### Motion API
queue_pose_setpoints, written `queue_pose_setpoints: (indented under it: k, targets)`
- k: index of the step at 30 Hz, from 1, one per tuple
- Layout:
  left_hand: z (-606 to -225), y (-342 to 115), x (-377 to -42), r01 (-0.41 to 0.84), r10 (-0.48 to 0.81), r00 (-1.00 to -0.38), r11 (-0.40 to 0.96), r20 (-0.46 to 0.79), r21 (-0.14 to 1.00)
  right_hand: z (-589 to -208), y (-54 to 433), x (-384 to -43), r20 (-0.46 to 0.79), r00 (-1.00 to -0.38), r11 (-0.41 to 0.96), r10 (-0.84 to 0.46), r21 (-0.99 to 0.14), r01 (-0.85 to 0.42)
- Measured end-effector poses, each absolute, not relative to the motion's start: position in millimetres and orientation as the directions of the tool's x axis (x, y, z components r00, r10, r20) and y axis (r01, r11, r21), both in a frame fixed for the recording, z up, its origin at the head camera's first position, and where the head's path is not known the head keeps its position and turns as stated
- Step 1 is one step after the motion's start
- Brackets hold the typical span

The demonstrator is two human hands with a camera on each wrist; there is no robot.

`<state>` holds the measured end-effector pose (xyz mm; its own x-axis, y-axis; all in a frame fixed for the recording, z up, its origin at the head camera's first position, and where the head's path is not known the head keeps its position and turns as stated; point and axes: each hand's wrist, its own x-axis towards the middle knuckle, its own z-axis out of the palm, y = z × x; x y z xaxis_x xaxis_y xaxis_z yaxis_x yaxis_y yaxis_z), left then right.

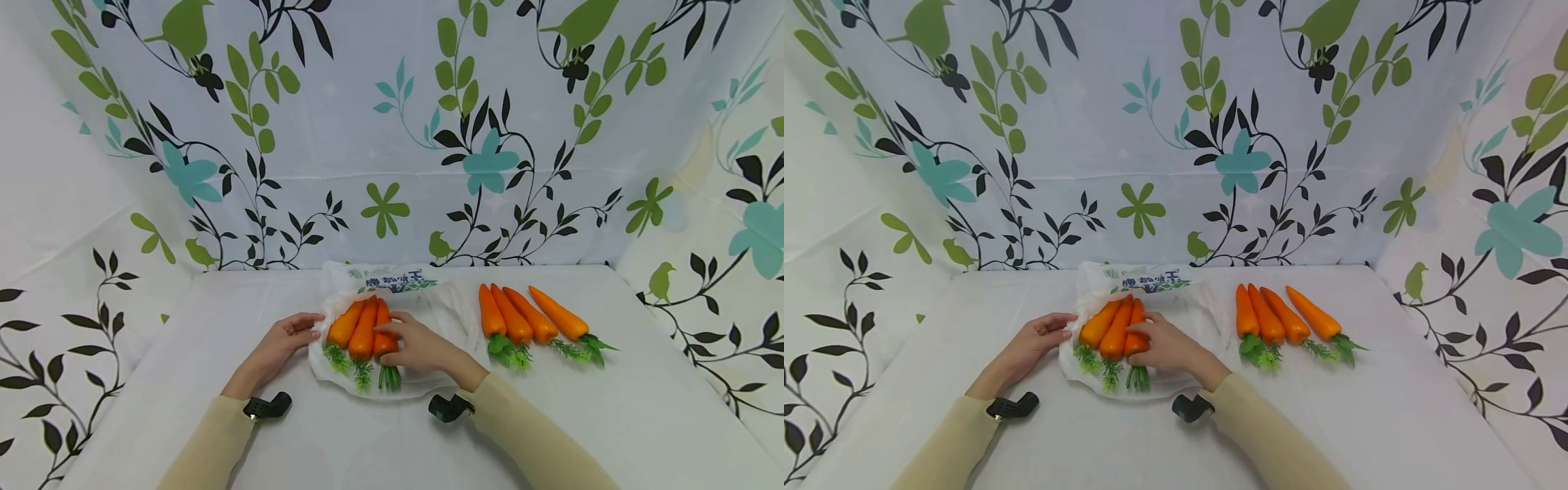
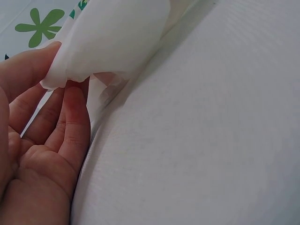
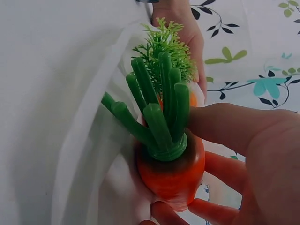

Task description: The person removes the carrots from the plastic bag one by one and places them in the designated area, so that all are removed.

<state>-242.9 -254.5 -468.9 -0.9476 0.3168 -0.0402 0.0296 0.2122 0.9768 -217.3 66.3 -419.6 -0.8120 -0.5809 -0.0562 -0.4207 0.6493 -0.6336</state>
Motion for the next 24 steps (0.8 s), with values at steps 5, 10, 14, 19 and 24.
queue_pose_setpoints:
  k: [5, 10, 14, 19, 24]
  targets:
    - [-467.5, -254.5, -242.3, 0.025, 0.315, -0.948, 0.214, -0.044, 0.977, -417.8, 61.7, -218.9, -0.077, -0.814, 0.669, -0.576, -0.618, -0.414]
    - [-466.4, -253.5, -242.2, 0.024, 0.313, -0.949, 0.211, -0.045, 0.977, -418.7, 60.4, -219.5, -0.068, -0.819, 0.668, -0.570, -0.619, -0.414]
    - [-466.2, -253.2, -241.7, 0.023, 0.314, -0.948, 0.211, -0.045, 0.977, -420.6, 61.6, -220.6, -0.032, -0.816, 0.641, -0.577, -0.637, -0.429]
    - [-466.9, -253.7, -242.4, 0.023, 0.315, -0.948, 0.209, -0.045, 0.978, -423.2, 63.4, -222.6, 0.008, -0.806, 0.604, -0.592, -0.657, -0.451]
    - [-467.9, -254.4, -243.1, 0.006, 0.308, -0.950, 0.203, -0.058, 0.979, -423.4, 67.8, -223.6, 0.009, -0.796, 0.581, -0.605, -0.679, -0.449]
